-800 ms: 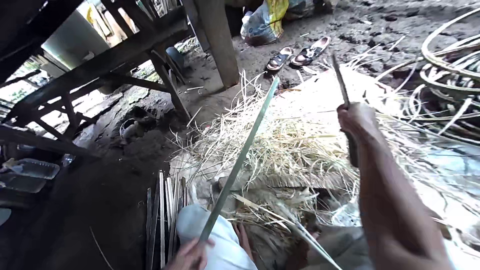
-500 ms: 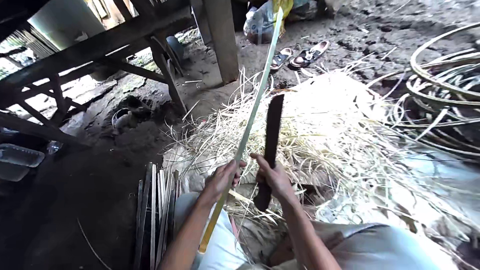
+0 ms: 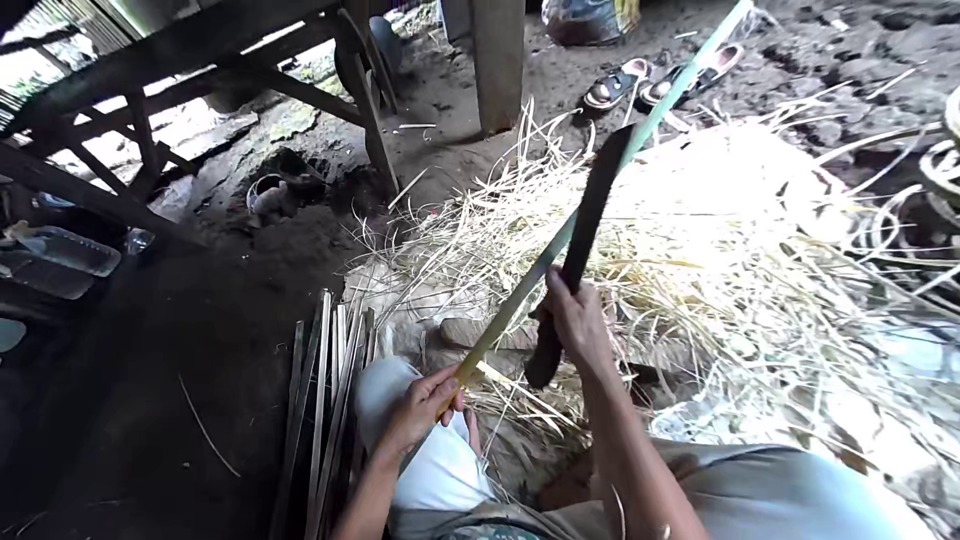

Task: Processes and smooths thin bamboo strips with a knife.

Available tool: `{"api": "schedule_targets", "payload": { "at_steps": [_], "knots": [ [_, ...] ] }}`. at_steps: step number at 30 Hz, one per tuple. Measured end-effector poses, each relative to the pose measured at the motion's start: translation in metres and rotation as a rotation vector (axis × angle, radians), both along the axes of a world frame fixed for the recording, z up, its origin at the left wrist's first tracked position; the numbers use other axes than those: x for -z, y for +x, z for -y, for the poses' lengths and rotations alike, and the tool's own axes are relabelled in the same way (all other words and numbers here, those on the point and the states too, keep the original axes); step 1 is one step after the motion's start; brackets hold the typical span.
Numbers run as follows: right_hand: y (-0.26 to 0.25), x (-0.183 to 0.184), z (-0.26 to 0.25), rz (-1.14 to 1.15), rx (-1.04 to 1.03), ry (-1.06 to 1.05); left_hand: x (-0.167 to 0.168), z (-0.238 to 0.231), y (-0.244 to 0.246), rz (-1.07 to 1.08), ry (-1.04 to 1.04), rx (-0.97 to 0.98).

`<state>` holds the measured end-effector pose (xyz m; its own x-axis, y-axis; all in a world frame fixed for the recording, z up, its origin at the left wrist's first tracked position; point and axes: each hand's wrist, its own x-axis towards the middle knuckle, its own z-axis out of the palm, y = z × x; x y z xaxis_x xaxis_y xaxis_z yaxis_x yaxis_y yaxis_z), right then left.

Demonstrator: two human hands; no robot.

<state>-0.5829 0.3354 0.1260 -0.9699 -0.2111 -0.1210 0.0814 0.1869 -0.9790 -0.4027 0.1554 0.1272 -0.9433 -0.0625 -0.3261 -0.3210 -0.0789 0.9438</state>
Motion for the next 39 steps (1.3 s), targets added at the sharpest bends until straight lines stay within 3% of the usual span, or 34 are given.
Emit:
{"api": "schedule_targets", "payload": {
  "at_steps": [3, 7, 18, 20, 22, 24, 27, 29, 31, 34, 37, 39],
  "knots": [
    [0.035, 0.003, 0.014, -0.201, -0.119, 0.315, -0.020, -0.011, -0.040, -0.059, -0.165, -0.036],
    [0.072, 0.022, 0.031, -0.646, -0.044, 0.430, -0.038, -0.030, -0.083, -0.076, -0.222, -0.075],
    [0.034, 0.014, 0.045, -0.866, 0.147, 0.521, -0.055, -0.051, -0.096, -0.115, -0.113, -0.202],
    [0.024, 0.008, 0.047, -0.784, 0.132, 0.545, -0.058, -0.048, -0.093, -0.126, -0.123, -0.208],
    [-0.004, -0.007, 0.037, -0.451, 0.056, 0.596, -0.057, -0.045, -0.077, -0.109, -0.105, -0.157],
    [-0.037, -0.005, 0.026, -0.275, 0.079, 0.617, -0.055, -0.046, -0.057, -0.082, -0.081, -0.138],
    [-0.022, -0.010, 0.029, -0.262, 0.051, 0.631, -0.048, -0.045, -0.062, -0.089, -0.187, -0.104],
    [0.018, -0.001, 0.037, -0.440, 0.055, 0.584, -0.042, -0.044, -0.071, -0.099, -0.308, -0.082],
    [0.023, 0.000, 0.039, -0.602, 0.130, 0.526, -0.041, -0.044, -0.070, -0.126, -0.325, -0.089],
    [-0.027, -0.012, 0.014, -0.267, 0.098, 0.571, -0.040, -0.044, -0.030, -0.070, -0.301, -0.089],
    [-0.072, -0.003, -0.014, -0.140, 0.208, 0.402, -0.029, -0.039, 0.016, -0.014, -0.377, -0.046],
    [-0.067, -0.001, -0.025, -0.037, 0.206, 0.091, -0.018, -0.027, 0.037, 0.017, -0.421, 0.037]
  ]
}}
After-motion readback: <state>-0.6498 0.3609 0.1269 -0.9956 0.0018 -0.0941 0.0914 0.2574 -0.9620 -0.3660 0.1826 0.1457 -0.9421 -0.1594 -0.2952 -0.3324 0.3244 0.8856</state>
